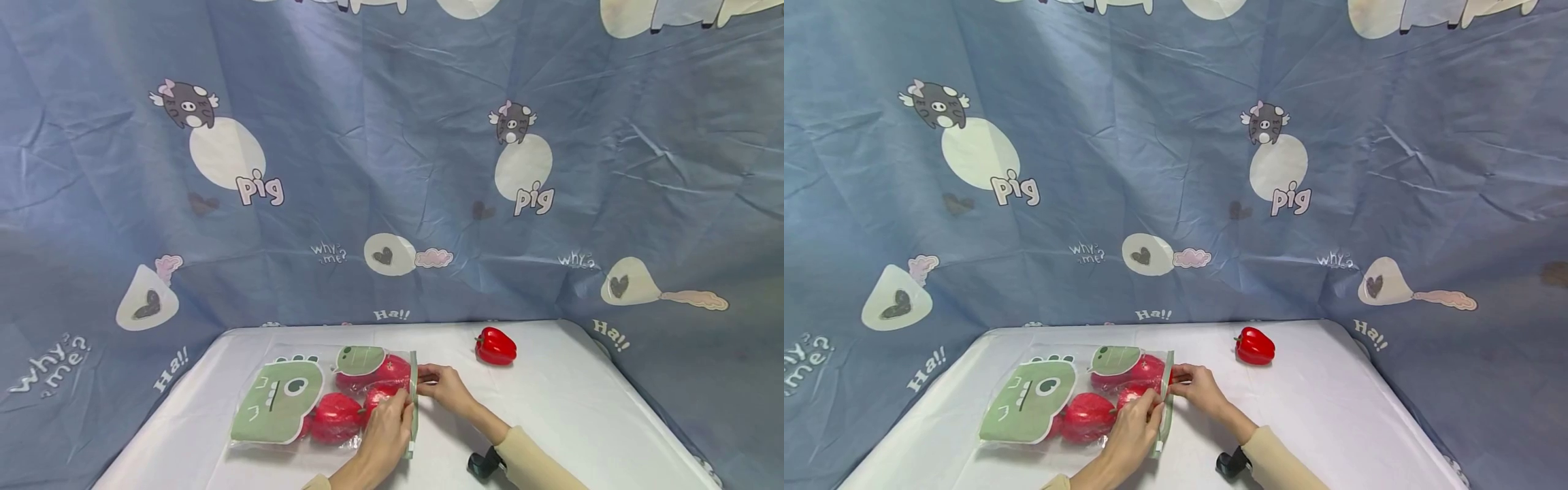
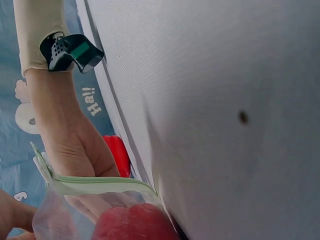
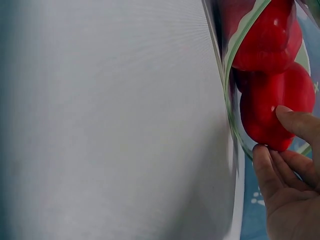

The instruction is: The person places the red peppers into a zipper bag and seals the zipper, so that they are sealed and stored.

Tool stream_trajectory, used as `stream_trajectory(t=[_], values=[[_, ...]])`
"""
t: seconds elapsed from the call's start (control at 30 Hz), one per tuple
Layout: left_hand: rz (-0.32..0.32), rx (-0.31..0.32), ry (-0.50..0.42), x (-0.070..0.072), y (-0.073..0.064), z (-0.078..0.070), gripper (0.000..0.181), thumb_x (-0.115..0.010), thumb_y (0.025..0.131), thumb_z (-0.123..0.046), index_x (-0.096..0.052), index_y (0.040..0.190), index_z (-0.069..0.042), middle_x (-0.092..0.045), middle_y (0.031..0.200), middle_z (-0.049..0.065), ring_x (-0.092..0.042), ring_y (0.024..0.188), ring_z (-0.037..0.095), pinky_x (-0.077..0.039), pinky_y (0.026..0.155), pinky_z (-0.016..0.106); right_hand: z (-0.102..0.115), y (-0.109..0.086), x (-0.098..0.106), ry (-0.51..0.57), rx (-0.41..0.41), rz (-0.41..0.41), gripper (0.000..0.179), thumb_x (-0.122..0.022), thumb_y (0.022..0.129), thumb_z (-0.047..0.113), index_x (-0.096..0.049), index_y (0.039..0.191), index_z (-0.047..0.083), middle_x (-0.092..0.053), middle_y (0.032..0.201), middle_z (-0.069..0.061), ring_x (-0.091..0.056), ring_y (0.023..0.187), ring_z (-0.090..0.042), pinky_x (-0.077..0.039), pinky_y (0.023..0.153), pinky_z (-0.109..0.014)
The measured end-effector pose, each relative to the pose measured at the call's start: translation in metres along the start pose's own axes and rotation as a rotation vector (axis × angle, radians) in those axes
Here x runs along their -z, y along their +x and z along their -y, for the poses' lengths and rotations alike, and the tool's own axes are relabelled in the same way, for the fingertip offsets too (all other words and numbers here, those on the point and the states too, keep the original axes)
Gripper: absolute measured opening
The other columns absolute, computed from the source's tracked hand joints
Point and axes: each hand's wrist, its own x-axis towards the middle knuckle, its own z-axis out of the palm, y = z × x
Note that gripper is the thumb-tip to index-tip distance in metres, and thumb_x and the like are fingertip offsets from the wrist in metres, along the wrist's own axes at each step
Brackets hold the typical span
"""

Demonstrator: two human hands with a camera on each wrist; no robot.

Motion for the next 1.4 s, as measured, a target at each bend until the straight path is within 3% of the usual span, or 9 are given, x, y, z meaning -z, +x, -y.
stream_trajectory(t=[0.27,0.53,0.73,0.9,1.27,1.4], values=[[0.001,-0.004,0.005,-0.001,0.000,0.000,0.016,-0.065,0.086,-0.005,-0.055,0.079,-0.015,-0.052,0.062,-0.010,-0.047,0.059,0.003,-0.039,0.053,0.020,0.001,0.001,-0.001,-0.018,-0.034,0.000,0.036,-0.075,0.082,0.012,-0.065,0.114,-0.003,-0.071,0.102,-0.016,-0.070,0.093,-0.026,-0.056,0.079,-0.027],[-0.006,-0.009,0.012,-0.001,0.000,0.000,0.014,-0.066,0.086,-0.006,-0.056,0.080,-0.014,-0.053,0.062,-0.011,-0.047,0.059,0.002,-0.039,0.053,0.020,-0.004,-0.002,-0.001,-0.039,0.031,0.013,0.040,-0.074,0.083,0.019,-0.065,0.113,-0.006,-0.071,0.101,-0.016,-0.070,0.088,-0.017,-0.056,0.074,-0.026],[-0.034,-0.021,0.031,-0.002,-0.002,0.001,0.015,-0.068,0.084,-0.005,-0.056,0.080,-0.014,-0.053,0.063,-0.010,-0.048,0.060,0.003,-0.039,0.053,0.021,0.002,-0.005,0.001,-0.006,-0.049,0.018,0.038,-0.074,0.083,0.010,-0.064,0.117,-0.003,-0.071,0.106,-0.017,-0.070,0.094,-0.026,-0.055,0.077,-0.026],[-0.030,-0.013,0.022,-0.002,-0.002,0.001,0.017,-0.067,0.085,-0.005,-0.055,0.079,-0.015,-0.051,0.062,-0.011,-0.045,0.058,0.002,-0.037,0.052,0.019,0.003,-0.007,0.005,-0.005,-0.041,0.015,0.037,-0.071,0.083,0.000,-0.060,0.117,-0.011,-0.068,0.105,-0.026,-0.068,0.095,-0.039,-0.057,0.075,-0.030],[-0.032,-0.006,0.018,-0.002,-0.001,0.001,0.015,-0.066,0.085,-0.004,-0.056,0.080,-0.014,-0.052,0.061,-0.010,-0.046,0.058,0.001,-0.038,0.052,0.019,0.006,-0.009,0.034,0.067,-0.072,-0.042,0.040,-0.071,0.082,-0.001,-0.060,0.119,-0.010,-0.065,0.112,-0.031,-0.067,0.100,-0.039,-0.054,0.077,-0.019],[-0.025,-0.002,0.007,-0.001,0.001,0.001,0.015,-0.065,0.084,-0.003,-0.056,0.080,-0.013,-0.052,0.061,-0.009,-0.045,0.058,0.000,-0.037,0.051,0.018,0.023,-0.013,0.049,0.055,-0.059,-0.039,0.037,-0.070,0.083,-0.002,-0.059,0.117,-0.012,-0.063,0.113,-0.033,-0.064,0.102,-0.045,-0.054,0.079,-0.022]])
